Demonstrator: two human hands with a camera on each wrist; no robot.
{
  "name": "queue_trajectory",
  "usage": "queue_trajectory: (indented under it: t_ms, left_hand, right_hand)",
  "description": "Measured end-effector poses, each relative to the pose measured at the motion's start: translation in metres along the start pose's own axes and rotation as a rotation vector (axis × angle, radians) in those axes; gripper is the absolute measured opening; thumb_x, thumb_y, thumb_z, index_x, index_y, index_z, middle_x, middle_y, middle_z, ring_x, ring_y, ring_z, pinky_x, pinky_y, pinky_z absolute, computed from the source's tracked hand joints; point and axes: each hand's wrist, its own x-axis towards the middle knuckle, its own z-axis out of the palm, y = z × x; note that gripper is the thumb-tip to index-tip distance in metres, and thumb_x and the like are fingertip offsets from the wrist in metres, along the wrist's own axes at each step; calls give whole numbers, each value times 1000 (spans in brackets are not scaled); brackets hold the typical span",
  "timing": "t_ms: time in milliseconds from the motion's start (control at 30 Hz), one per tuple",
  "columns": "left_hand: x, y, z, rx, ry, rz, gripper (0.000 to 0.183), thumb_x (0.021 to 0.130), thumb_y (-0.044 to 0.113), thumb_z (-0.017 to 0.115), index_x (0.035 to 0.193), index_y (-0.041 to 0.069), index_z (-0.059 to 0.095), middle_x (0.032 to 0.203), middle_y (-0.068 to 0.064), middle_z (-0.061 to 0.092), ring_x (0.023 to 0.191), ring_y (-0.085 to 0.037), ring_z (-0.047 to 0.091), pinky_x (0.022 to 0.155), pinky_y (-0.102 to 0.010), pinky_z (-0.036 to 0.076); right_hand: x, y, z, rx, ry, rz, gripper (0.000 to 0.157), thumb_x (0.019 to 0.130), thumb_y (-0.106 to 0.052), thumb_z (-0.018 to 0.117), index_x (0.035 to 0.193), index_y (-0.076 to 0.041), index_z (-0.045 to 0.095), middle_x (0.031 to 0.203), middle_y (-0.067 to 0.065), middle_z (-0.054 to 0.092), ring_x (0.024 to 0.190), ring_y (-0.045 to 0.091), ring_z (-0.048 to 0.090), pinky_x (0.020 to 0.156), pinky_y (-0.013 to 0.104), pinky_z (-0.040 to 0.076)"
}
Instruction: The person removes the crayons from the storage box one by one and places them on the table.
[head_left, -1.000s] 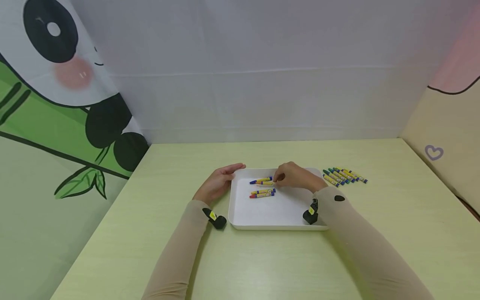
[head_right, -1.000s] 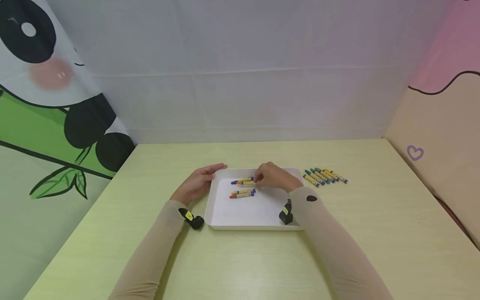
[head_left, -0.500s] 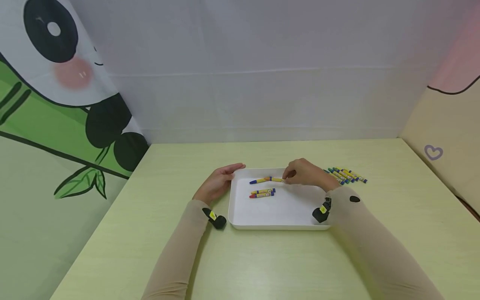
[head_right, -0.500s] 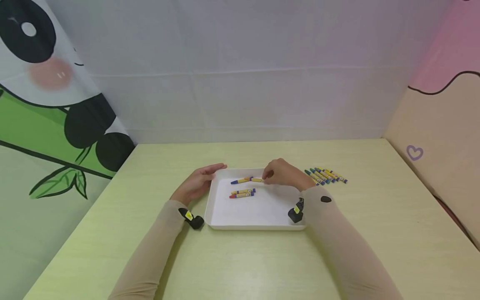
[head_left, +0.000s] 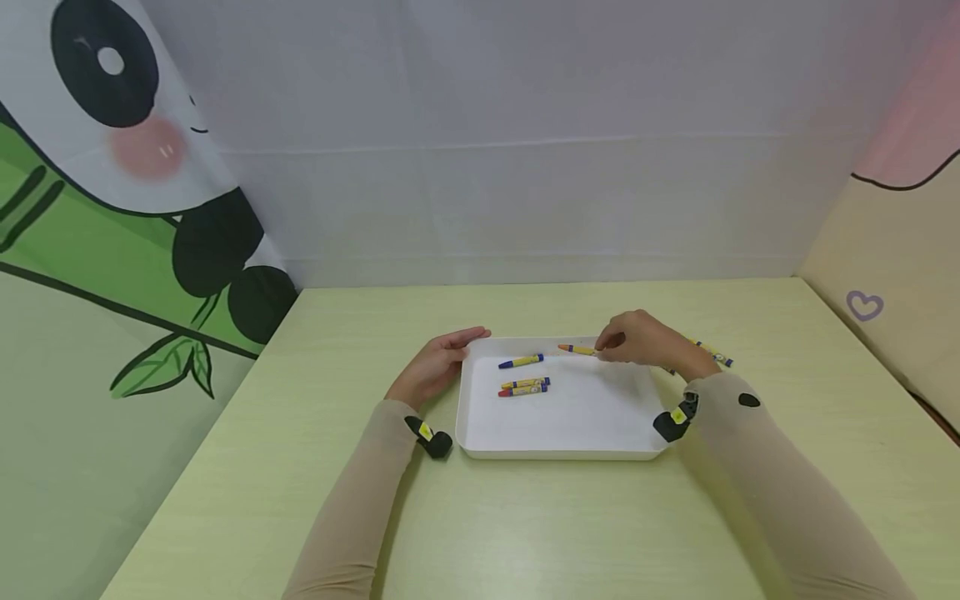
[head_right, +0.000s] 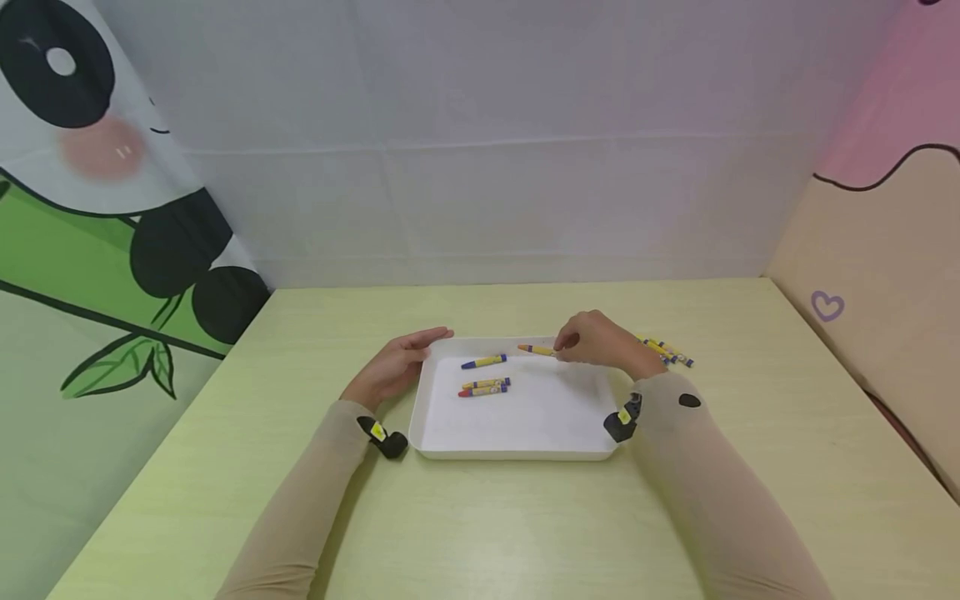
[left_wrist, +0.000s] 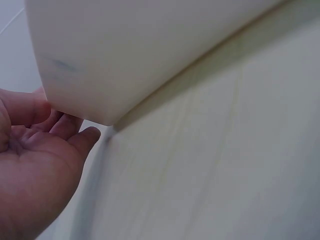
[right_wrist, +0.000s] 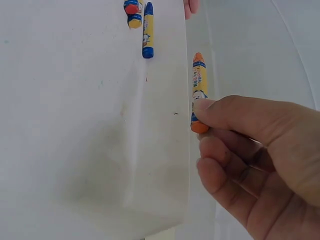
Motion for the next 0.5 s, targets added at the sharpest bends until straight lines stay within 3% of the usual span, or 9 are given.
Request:
queue_trajectory:
  t_ms: [500]
  left_hand:
    - [-11, -4, -6, 8, -29, 3, 49, 98, -8, 32, 144, 3, 41, 151, -11, 40, 143, -26, 33, 117, -41, 28]
  right_hand:
    - [-35, 1, -4, -12, 114, 119, 17, 90, -12, 64, 103, -3, 72, 103, 13, 69, 92, 25, 65, 79, 40, 56]
